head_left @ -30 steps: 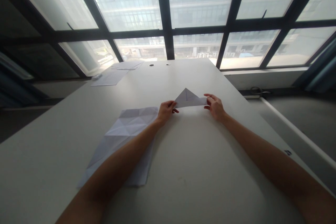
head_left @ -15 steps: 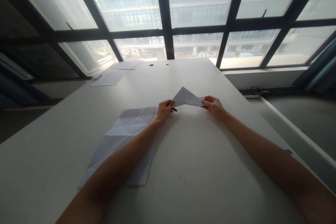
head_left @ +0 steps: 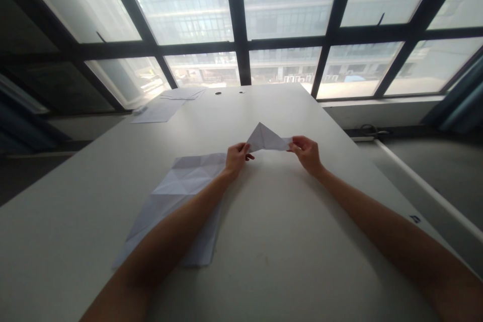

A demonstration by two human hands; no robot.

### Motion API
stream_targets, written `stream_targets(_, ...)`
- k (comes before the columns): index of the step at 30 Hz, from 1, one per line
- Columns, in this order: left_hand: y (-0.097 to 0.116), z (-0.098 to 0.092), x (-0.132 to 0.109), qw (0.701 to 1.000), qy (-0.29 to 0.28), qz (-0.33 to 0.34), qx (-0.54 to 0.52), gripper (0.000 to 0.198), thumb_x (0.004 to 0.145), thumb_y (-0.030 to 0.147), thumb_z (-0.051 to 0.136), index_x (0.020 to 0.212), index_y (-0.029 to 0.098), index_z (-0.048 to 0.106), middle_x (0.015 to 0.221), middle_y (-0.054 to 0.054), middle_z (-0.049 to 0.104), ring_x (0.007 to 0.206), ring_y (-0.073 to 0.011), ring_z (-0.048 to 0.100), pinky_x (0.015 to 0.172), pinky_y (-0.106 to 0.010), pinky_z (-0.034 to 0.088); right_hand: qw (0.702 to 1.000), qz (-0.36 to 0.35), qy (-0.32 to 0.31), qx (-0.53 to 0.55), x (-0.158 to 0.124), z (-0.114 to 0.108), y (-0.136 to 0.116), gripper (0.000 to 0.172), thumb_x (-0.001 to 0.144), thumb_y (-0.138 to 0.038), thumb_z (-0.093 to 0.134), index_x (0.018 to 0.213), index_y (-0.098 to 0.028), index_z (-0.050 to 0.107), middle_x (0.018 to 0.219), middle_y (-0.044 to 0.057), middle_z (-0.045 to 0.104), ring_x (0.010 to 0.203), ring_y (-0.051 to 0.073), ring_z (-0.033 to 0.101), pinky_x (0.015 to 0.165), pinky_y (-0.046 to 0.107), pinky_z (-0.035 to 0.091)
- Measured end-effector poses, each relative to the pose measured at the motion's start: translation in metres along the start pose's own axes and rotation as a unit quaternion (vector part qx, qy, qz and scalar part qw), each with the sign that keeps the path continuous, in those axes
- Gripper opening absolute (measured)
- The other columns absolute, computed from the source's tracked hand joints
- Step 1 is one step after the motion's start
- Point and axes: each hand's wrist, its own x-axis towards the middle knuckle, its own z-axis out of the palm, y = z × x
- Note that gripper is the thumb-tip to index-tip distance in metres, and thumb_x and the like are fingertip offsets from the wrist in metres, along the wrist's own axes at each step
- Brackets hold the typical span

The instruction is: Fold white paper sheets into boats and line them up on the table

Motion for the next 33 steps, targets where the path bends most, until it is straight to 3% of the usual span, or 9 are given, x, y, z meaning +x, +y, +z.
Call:
stream_targets(6,0.001,0.0,0.0,1.0,-0.008,0.004,0.004,0.042,0.08,0.056,0.069,0.071,0.015,0.067,0.055,-0.001,0.061,0.049,-0.0152,0.065,0.046,-0.022,0.04,1.0,0.007,0.007,-0.016,0.003,-0.003,0.005,0.027,0.068,-0.04,0.079,0.079,-0.019,0.067,0.075,0.001,0.067,0.072,0.018,0.066,0.073,0.043,0.063)
stream_targets(12,0.0,-0.001,0.0,1.0,-0.002,0.008,0.002,0.045,0.08,0.059,0.069,0.073,0.014,0.067,0.056,-0.002,0.062,0.05,-0.0157,0.065,0.046,-0.022,0.041,0.994,-0.06,-0.039,-0.078,-0.004,-0.001,-0.007,0.018,0.083,-0.037,0.066,0.087,-0.021,0.073,0.097,0.006,0.071,0.089,0.022,0.068,0.08,0.042,0.062)
stream_targets(19,-0.003,-0.001,0.003,1.0,0.005,0.012,-0.008,0.046,0.079,0.06,0.069,0.077,0.014,0.07,0.059,-0.002,0.063,0.05,-0.0145,0.064,0.046,-0.022,0.042,0.981,-0.101,-0.107,-0.126,-0.009,-0.001,-0.013,0.029,0.086,-0.039,0.066,0.109,-0.023,0.074,0.117,0.009,0.062,0.104,0.024,0.064,0.086,0.042,0.062)
stream_targets(25,0.0,0.0,0.0,1.0,-0.005,0.021,0.007,0.044,0.081,0.057,0.067,0.077,0.014,0.07,0.058,-0.002,0.063,0.05,-0.015,0.065,0.047,-0.022,0.042,0.965,-0.136,-0.14,-0.177,-0.005,-0.003,-0.006,0.042,0.084,-0.032,0.067,0.126,-0.027,0.065,0.117,0.009,0.057,0.09,0.02,0.063,0.076,0.039,0.063)
stream_targets(28,0.001,0.0,-0.001,0.999,-0.013,0.028,0.018,0.043,0.082,0.056,0.066,0.076,0.014,0.069,0.057,-0.002,0.063,0.05,-0.0154,0.065,0.047,-0.023,0.042,0.954,-0.144,-0.152,-0.213,-0.005,-0.004,-0.006,0.035,0.086,-0.029,0.063,0.12,-0.025,0.067,0.113,0.008,0.057,0.084,0.018,0.062,0.072,0.036,0.061)
stream_targets(33,0.002,0.001,-0.002,0.998,-0.017,0.035,0.045,0.043,0.082,0.057,0.064,0.077,0.014,0.068,0.056,-0.001,0.062,0.05,-0.0146,0.065,0.047,-0.021,0.042,0.932,-0.147,-0.185,-0.276,-0.005,-0.004,-0.01,0.014,0.085,-0.016,0.055,0.093,-0.02,0.066,0.094,0.005,0.06,0.075,0.016,0.06,0.07,0.03,0.053)
